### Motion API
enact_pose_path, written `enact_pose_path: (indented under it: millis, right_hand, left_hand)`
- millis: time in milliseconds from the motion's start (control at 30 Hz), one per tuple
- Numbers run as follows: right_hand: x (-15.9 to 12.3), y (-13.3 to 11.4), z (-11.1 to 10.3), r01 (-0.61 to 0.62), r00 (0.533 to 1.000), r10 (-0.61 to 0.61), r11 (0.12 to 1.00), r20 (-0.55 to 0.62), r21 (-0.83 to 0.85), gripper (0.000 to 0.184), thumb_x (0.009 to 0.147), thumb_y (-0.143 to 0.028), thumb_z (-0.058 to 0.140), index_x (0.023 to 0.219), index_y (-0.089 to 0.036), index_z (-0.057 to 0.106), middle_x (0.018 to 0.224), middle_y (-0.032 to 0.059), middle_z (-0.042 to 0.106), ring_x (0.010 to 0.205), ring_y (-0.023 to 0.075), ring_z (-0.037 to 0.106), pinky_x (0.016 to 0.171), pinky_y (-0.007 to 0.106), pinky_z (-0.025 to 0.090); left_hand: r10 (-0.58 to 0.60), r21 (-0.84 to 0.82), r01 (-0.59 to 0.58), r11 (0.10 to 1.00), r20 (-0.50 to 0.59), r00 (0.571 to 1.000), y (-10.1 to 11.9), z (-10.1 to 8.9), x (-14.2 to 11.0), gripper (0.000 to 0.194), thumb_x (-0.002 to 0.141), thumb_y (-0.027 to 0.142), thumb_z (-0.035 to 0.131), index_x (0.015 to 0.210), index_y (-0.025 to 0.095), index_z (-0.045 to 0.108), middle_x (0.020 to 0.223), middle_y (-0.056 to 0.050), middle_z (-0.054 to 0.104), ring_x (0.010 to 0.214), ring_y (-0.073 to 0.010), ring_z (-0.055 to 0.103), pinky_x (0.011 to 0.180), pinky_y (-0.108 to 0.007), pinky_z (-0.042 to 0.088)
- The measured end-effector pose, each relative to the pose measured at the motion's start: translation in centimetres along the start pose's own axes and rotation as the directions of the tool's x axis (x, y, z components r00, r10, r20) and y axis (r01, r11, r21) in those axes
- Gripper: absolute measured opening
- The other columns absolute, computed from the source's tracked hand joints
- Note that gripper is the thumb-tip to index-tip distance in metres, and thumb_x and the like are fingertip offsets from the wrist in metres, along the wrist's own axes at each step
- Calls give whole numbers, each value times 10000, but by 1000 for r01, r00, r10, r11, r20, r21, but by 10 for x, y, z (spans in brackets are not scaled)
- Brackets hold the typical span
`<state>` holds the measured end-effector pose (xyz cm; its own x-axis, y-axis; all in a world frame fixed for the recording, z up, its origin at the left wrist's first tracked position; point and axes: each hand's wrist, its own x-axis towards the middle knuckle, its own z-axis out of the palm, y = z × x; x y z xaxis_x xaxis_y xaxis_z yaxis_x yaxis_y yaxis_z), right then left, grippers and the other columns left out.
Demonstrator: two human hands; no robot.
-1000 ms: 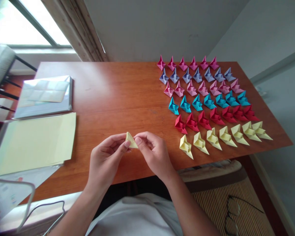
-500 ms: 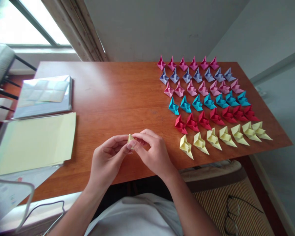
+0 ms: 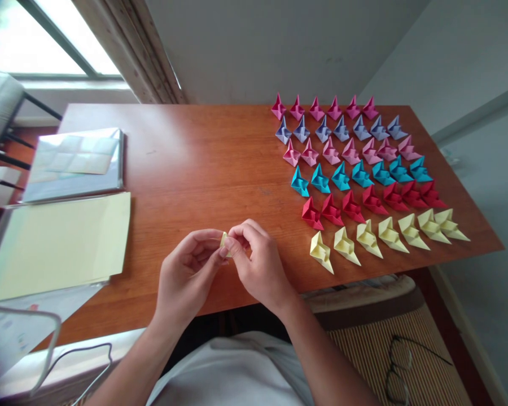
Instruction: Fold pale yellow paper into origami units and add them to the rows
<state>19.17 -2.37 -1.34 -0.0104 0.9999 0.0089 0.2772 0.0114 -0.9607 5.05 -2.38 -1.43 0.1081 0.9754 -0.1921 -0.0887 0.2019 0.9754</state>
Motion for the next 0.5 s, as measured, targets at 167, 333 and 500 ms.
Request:
enact_pose_path:
  millis: [167, 333, 500]
  right_hand:
    - [1, 0, -3, -17, 1000, 16, 996, 10, 84, 176, 960, -328, 600, 821, -220, 609, 825, 10, 598, 790, 165, 581, 738, 292, 478]
    - [3, 1, -10, -69, 996, 59, 981, 61, 183, 247, 989, -378, 553, 822, -210, 622, 802, 1, 577, 758, 149, 555, 676, 271, 443]
    - [4, 2, -11, -20, 999, 16, 994, 32, 106, 224, 963, -351, 584, 791, -213, 620, 774, -4, 575, 731, 145, 549, 656, 271, 436]
  left_hand:
    - [8, -45, -7, 999, 11, 1000, 3, 0, 0, 158, 847, 259, 764, 949, 180, 672, 874, -35, 735, 817, -152, 699, 759, -238, 577]
    - [19, -78, -15, 997, 55, 998, 6, 0, 1, 140, 862, 217, 749, 968, 179, 668, 859, -24, 736, 794, -131, 696, 731, -208, 565]
    - [20, -55, -16, 998, 84, 996, 6, -1, 2, 127, 869, 216, 740, 964, 176, 665, 855, -26, 728, 787, -129, 683, 723, -206, 554]
